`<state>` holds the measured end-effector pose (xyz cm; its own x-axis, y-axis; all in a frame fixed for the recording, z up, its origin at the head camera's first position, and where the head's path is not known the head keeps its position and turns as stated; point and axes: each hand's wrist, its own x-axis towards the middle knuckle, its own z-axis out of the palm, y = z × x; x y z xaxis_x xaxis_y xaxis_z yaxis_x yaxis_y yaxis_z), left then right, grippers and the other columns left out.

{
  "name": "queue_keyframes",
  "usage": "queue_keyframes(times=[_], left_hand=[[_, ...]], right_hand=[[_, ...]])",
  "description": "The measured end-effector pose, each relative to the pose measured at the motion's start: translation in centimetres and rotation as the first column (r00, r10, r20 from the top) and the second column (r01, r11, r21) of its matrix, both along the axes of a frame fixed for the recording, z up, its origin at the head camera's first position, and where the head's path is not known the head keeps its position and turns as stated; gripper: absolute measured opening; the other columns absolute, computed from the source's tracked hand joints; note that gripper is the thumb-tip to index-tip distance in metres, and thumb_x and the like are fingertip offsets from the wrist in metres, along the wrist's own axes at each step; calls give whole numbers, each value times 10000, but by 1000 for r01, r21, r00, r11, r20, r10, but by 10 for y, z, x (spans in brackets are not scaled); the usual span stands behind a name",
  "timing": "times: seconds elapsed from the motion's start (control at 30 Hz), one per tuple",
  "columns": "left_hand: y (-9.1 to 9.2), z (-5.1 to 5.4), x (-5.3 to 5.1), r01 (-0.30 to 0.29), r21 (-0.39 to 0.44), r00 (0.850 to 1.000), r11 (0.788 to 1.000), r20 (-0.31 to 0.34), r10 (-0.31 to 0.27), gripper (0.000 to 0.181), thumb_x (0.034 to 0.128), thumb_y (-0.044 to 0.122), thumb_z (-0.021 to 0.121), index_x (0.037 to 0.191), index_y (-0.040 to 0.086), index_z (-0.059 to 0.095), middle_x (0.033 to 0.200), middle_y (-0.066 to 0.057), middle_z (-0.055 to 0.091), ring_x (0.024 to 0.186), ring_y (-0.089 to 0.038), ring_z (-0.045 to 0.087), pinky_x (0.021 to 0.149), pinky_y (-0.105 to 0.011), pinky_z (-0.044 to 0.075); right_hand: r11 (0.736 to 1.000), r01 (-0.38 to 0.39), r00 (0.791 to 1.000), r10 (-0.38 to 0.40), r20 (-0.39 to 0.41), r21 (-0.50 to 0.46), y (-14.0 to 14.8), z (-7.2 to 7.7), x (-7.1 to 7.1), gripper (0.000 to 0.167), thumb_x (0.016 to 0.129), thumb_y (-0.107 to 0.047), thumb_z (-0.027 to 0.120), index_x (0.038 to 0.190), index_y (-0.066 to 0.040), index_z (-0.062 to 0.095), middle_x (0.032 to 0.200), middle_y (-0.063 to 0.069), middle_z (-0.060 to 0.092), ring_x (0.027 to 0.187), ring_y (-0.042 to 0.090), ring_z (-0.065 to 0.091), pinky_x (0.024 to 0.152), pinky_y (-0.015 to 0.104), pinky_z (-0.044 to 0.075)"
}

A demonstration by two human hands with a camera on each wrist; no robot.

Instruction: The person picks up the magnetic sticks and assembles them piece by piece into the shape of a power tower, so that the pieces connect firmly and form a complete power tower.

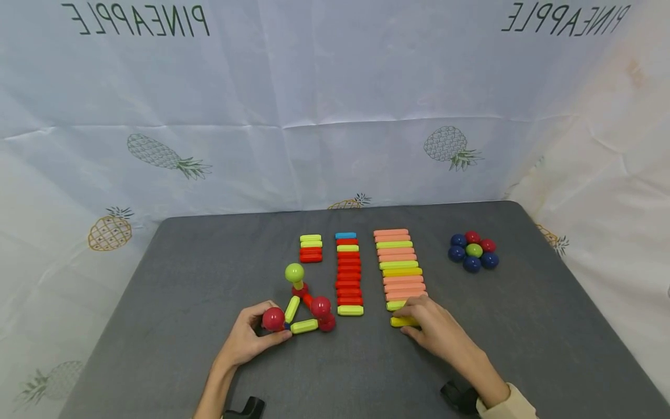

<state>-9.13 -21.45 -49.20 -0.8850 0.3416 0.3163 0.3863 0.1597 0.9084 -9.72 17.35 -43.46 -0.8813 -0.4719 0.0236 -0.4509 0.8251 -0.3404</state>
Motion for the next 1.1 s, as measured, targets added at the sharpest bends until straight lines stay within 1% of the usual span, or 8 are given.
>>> queue_keyframes(times=[0.23, 0.33, 0.47, 0.63, 0.8, 0.9, 1.0, 1.1], left_hand=[[-1, -1, 0, 5, 5, 1000, 1000, 6, -5, 270, 800, -47, 810, 911, 137, 647, 821, -18, 610, 745, -95, 562, 671, -287, 493], [-1, -1, -1, 13, 18, 1000, 1000, -2, -13, 275, 794, -63, 809, 908, 130, 649, 824, -23, 619, 746, -100, 565, 668, -289, 495], [-1, -1, -1, 22, 35, 1000, 999, -13, -21, 284, 786, -82, 804, 904, 124, 647, 820, -32, 620, 743, -103, 563, 662, -290, 494], [-1, -3, -1, 27, 42, 1000, 999, -11, -27, 278, 788, -88, 801, 907, 110, 646, 824, -30, 621, 742, -100, 565, 663, -289, 497], [-1, -3, -1, 19, 44, 1000, 999, -2, -19, 236, 790, -84, 802, 912, 58, 658, 834, -2, 635, 741, -88, 574, 667, -280, 506], [-1, -3, -1, 24, 54, 1000, 998, -9, -23, 218, 794, -88, 797, 918, 27, 660, 840, -1, 639, 738, -84, 576, 669, -279, 509], [-1, -2, -1, 33, 63, 999, 997, -26, -32, 220, 793, -98, 791, 928, 20, 663, 847, -22, 646, 740, -89, 585, 679, -276, 515], [-1, -3, -2, 48, 64, 998, 997, -47, -45, 227, 798, -111, 779, 951, 11, 664, 850, -41, 645, 738, -96, 589, 680, -280, 517]], right_hand=[[999, -32, 999, 33, 11, -29, -3, 8, 0, 256, 800, -127, 862, 1042, -169, 791, 966, -78, 746, 838, 68, 645, 748, 292, 577], [997, -30, 999, 28, -23, -76, -11, 22, 0, 272, 814, -152, 855, 1075, -180, 787, 1011, -76, 749, 879, 75, 654, 766, 298, 582], [974, -51, 994, 28, -107, -220, -30, 47, -4, 304, 827, -154, 849, 1122, -184, 778, 1018, -75, 738, 883, 91, 641, 728, 268, 565], [881, -142, 984, 77, -159, -450, -62, 80, -10, 325, 853, -150, 832, 1168, -142, 752, 972, -65, 708, 819, 47, 567, 691, 213, 523], [789, -230, 973, 165, -164, -570, -95, 98, -16, 327, 867, -155, 821, 1183, -125, 743, 1035, -32, 753, 874, 57, 648, 757, 232, 570], [718, -262, 963, 235, -131, -644, -114, 100, -20, 331, 870, -132, 814, 1191, -108, 737, 1057, -5, 769, 888, 71, 685, 774, 238, 585], [642, -294, 940, 329, -93, -708, -131, 94, -23, 342, 880, -88, 795, 1215, -77, 720, 1077, 41, 770, 904, 102, 702, 815, 246, 598], [613, -327, 913, 400, -74, -719, -143, 85, -24, 346, 896, -73, 773, 1234, -53, 700, 1087, 74, 761, 938, 123, 704, 852, 245, 596]])
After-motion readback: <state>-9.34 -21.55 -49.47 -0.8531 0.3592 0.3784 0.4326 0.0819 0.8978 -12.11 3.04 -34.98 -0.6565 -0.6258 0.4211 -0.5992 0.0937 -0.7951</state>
